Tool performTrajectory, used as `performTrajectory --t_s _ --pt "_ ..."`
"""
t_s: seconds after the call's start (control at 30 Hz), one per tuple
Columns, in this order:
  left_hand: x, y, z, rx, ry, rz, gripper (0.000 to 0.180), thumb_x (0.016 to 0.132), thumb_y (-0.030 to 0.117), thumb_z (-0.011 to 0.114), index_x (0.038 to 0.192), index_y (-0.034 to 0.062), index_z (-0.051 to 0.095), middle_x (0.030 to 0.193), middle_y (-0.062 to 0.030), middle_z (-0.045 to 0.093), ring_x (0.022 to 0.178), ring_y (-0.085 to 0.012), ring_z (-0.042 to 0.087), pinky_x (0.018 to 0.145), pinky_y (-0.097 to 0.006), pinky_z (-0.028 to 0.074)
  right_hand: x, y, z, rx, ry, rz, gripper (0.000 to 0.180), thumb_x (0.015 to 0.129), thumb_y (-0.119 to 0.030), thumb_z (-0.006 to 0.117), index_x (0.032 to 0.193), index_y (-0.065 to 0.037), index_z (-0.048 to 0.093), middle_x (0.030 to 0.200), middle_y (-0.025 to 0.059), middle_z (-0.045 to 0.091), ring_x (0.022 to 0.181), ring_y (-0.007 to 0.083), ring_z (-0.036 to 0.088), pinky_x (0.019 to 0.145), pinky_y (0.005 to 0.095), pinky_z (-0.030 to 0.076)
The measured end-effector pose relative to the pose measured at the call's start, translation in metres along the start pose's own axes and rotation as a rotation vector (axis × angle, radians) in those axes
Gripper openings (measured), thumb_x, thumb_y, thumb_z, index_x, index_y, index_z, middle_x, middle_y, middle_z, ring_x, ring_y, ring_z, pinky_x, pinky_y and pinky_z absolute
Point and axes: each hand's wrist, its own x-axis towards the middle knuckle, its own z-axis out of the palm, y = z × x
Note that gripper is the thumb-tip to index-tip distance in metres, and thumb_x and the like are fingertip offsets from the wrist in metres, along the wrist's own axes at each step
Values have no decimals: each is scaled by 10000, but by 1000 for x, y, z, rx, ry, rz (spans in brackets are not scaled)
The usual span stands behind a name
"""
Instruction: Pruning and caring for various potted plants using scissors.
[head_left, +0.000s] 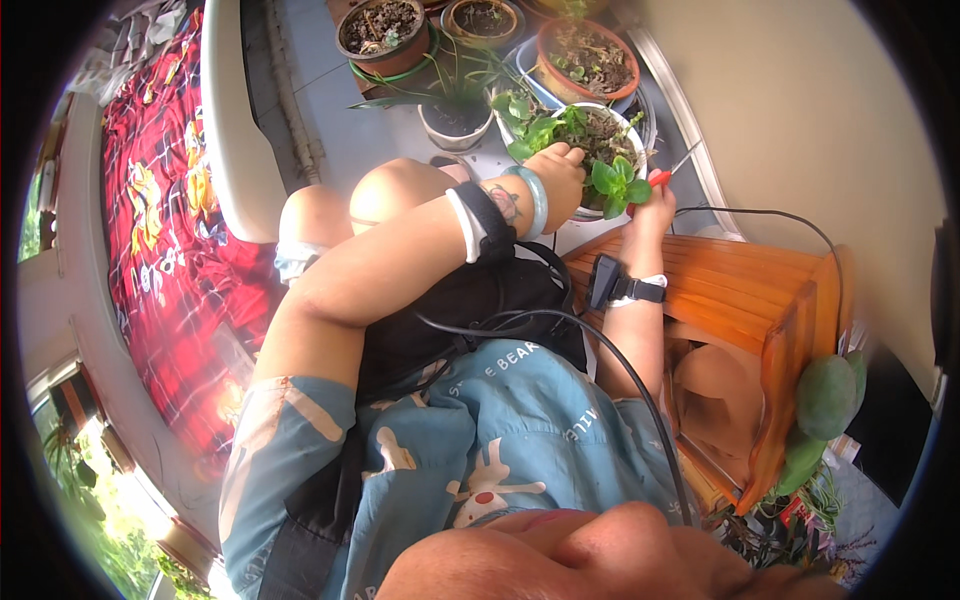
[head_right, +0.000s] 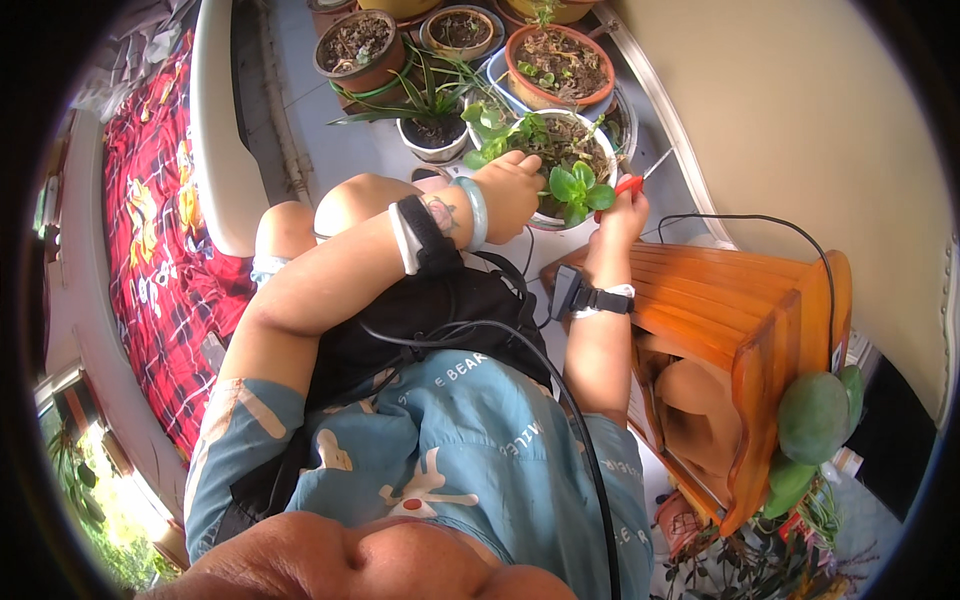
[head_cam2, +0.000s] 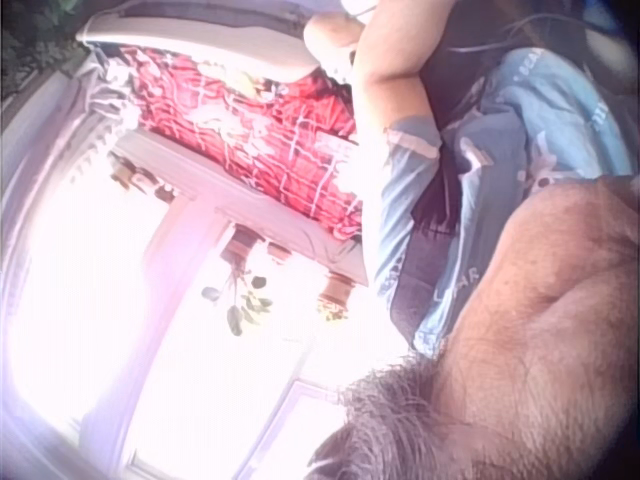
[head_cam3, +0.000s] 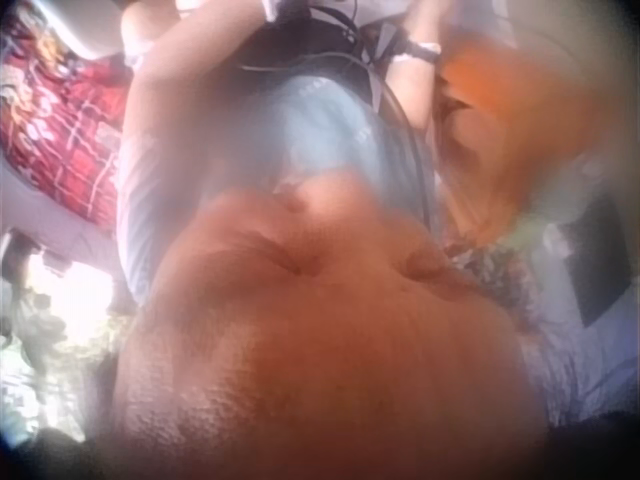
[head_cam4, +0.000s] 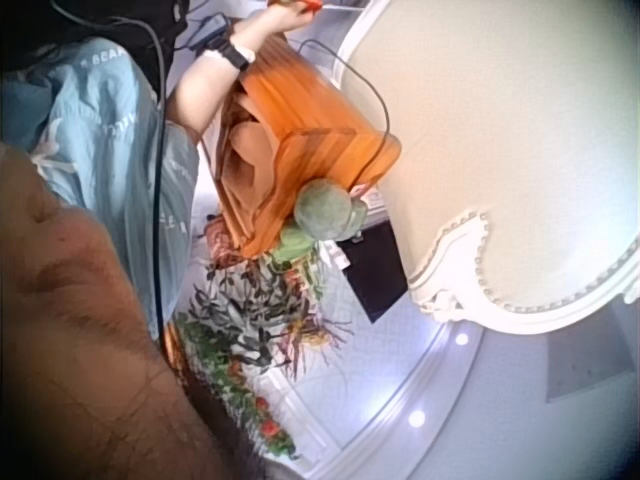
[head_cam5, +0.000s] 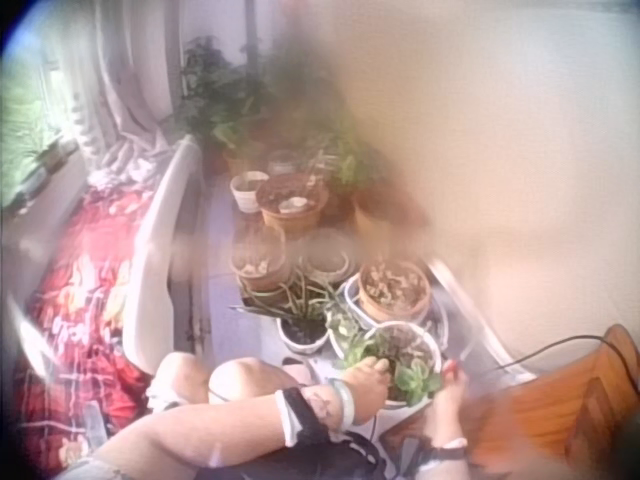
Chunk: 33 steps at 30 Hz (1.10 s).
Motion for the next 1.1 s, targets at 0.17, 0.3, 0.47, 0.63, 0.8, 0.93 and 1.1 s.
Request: performTrajectory --t_s 0.17,0.3,0.47,0.63,0.8,0.93,1.1 --pt "-18 -9 -7 -260 183 -3 349 679 280 703 933 41 681 1056 -48 587 1096 -259 440 941 -371 346 19 16 -11 23 -19 74 270 872 -309 613 841 -44 576 624 -2 535 475 82 458 405 229 325" --pt "-46 -28 -33 -353 432 13 428 676 288 709 1014 34 645 1096 -72 581 1083 -280 452 943 -384 358 19 17 -8 117 41 121 270 864 -279 638 916 -17 598 724 14 584 568 93 521 466 234 384" --pt "-48 -61 -47 -366 777 -10 428 698 259 700 1050 28 629 1109 -103 579 1052 -288 481 924 -399 383 12 9 -1 97 98 125 240 880 -265 616 941 -34 595 727 2 591 552 81 516 447 228 375" --pt "-19 -48 -34 -329 801 79 237 714 139 640 931 43 650 1073 -74 594 1001 -275 529 887 -392 422 7 1 -7 6 23 122 281 900 -278 588 976 -8 572 795 24 602 659 101 545 554 240 422" --pt "-1 -6 -2 46 252 122 240 756 209 560 941 107 676 1057 -40 611 1072 -271 505 989 -424 316 1 -4 -1 -38 80 122 231 877 -305 602 878 -76 570 627 -32 531 442 63 446 362 213 277" --pt "2 11 0 279 26 -19 416 809 422 524 1086 129 628 1196 -106 556 1265 -329 354 1088 -521 30 3 1 -3 -54 36 63 249 874 -318 602 851 -71 576 629 -28 538 428 58 435 357 213 275" --pt "15 18 12 374 -57 25 601 812 562 485 1257 162 538 1291 -10 516 1328 -356 267 1083 -553 -77 7 12 -4 -70 -27 -14 230 883 -323 585 831 -99 591 629 -39 533 450 50 445 370 205 275"
